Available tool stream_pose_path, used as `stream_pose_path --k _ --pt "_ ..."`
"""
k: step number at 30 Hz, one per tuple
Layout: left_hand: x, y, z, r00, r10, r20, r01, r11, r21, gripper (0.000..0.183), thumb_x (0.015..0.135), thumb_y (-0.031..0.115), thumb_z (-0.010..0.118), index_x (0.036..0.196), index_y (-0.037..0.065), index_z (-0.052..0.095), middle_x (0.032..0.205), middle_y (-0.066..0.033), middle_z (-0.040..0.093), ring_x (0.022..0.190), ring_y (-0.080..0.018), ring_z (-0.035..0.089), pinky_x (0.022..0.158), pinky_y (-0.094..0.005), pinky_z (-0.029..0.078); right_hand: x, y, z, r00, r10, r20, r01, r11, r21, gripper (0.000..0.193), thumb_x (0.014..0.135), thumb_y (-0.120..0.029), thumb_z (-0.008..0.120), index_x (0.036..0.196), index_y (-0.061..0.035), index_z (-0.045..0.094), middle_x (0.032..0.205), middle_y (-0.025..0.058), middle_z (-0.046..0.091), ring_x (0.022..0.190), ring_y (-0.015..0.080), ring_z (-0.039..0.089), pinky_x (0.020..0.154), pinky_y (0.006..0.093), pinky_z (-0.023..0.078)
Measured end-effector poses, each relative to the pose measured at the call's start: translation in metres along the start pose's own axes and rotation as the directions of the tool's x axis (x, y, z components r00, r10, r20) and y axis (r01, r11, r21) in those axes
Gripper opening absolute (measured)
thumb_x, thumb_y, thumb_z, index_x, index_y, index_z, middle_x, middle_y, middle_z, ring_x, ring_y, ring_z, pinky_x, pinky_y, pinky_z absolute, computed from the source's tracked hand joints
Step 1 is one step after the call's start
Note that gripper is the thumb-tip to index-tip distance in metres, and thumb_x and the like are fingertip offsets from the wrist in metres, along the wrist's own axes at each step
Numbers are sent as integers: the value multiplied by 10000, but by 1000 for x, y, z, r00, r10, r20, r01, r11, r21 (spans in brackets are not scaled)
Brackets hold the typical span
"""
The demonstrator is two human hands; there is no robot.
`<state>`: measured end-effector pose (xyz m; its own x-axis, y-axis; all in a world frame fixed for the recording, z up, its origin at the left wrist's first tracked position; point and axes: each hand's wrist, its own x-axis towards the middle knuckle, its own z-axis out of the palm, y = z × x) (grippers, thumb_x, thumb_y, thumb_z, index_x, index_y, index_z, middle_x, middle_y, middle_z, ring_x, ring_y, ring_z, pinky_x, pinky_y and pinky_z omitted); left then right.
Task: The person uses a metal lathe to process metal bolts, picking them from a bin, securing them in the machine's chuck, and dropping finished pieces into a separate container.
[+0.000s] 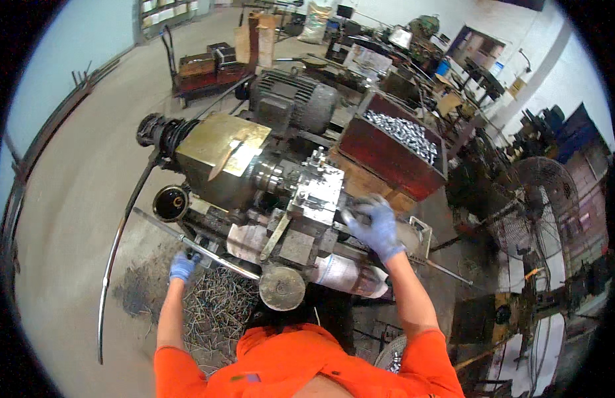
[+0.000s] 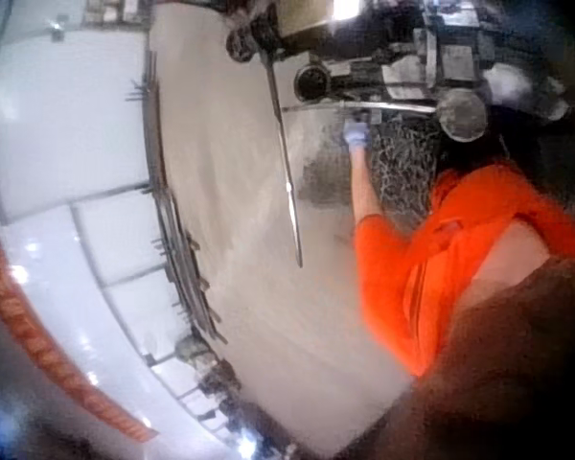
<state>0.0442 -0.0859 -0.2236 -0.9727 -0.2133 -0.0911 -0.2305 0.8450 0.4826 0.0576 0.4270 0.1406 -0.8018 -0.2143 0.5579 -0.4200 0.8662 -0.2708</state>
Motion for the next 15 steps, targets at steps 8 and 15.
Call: stream_pose_path --k 8,15 --pt "54 44 -19 976 91 197 -135 965 224 326 786 365 530 962 119 651 983 -109 648 940 -291 604 796 -369 471 -144 106 -89 846 533 11 -514 821 -247 286 688 -296 721 745 -20 671 772 149 647 739 291 617 693 354 481" --pt "8 44 -104 997 71 11 -68 892 447 334 773 376 569 1019 160 639 950 -122 647 890 -299 612 775 -399 479 -255 226 -133 653 757 -22 -657 552 -513 465 682 -419 692 901 -10 646 939 186 634 891 336 595 801 396 470"
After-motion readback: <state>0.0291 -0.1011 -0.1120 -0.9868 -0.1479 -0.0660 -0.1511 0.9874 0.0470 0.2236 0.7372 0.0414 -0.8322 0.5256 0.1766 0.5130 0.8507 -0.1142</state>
